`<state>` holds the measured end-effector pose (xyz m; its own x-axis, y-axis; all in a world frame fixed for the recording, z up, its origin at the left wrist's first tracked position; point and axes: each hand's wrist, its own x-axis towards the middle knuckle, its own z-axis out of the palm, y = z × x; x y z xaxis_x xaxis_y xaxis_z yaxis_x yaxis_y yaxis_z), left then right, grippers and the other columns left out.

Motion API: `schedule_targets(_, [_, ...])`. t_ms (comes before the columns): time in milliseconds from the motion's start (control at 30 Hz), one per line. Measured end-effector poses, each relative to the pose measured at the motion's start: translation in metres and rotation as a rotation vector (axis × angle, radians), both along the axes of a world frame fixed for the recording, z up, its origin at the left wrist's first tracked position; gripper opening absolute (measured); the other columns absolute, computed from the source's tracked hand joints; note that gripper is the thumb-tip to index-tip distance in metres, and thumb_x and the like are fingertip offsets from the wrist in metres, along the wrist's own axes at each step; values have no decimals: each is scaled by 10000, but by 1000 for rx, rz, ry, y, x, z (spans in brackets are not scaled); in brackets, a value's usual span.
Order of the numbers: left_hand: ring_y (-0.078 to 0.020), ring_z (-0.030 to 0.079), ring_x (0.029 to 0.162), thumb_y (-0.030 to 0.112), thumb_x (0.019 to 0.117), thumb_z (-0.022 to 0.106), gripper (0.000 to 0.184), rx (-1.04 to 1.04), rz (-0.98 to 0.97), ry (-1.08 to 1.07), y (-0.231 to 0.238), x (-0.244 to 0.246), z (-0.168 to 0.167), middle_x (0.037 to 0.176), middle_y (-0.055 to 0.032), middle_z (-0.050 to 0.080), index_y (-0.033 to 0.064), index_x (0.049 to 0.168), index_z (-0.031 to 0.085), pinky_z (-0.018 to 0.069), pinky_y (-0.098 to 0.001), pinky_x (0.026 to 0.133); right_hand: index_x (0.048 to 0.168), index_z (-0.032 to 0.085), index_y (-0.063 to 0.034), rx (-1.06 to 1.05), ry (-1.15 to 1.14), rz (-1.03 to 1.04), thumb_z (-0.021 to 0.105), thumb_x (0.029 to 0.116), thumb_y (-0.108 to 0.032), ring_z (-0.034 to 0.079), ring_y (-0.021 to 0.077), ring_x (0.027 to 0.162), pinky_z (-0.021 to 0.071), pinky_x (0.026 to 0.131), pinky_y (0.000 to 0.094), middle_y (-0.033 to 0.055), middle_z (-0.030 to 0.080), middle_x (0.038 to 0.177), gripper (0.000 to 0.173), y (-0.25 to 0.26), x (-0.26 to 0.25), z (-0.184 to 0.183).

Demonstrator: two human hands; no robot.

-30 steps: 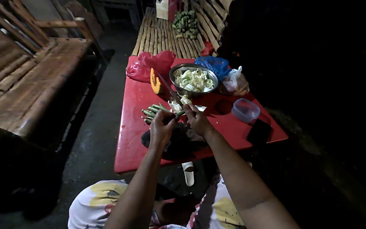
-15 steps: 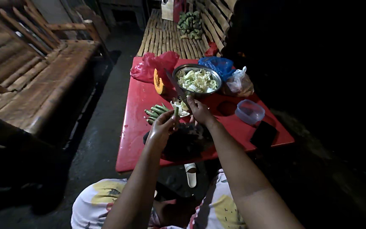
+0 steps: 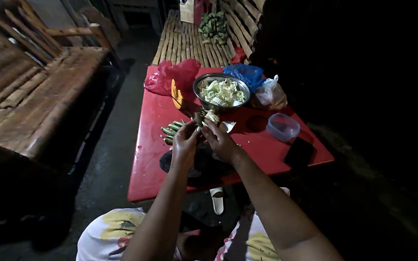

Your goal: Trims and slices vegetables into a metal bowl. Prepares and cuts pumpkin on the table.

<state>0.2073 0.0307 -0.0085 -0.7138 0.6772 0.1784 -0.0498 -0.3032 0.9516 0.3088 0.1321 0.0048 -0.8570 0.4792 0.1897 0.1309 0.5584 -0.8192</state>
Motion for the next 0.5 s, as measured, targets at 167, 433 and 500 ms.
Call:
schedule_targets(167, [-92, 688, 873, 23, 1011, 598, 261, 29, 32, 120, -5, 6, 1, 1075, -43, 677, 7, 1271, 602, 607, -296, 825, 1581, 378, -116, 96, 7, -50, 445, 1106, -395, 706, 358, 879, 567, 800, 588, 208, 714, 1053, 555, -9, 2, 0])
schedule_targets(433, [-85, 674, 918, 41, 1002, 616, 259, -2, 46, 263, -10, 9, -5, 1080, -56, 680, -1, 1257, 623, 590, -292, 849, 1540, 379, -106, 85, 82, -22, 467, 1100, -385, 694, 312, 808, 579, 743, 548, 156, 701, 940, 528, -7, 1, -6])
schedule_targets(500, [-84, 678, 926, 29, 997, 621, 261, -26, 30, 289, -12, 10, -5, 1086, -63, 685, -1, 1255, 626, 589, -287, 855, 1524, 377, -105, 79, 94, -38, 472, 1099, -371, 677, 301, 785, 574, 716, 530, 145, 674, 918, 510, -6, 1, -6])
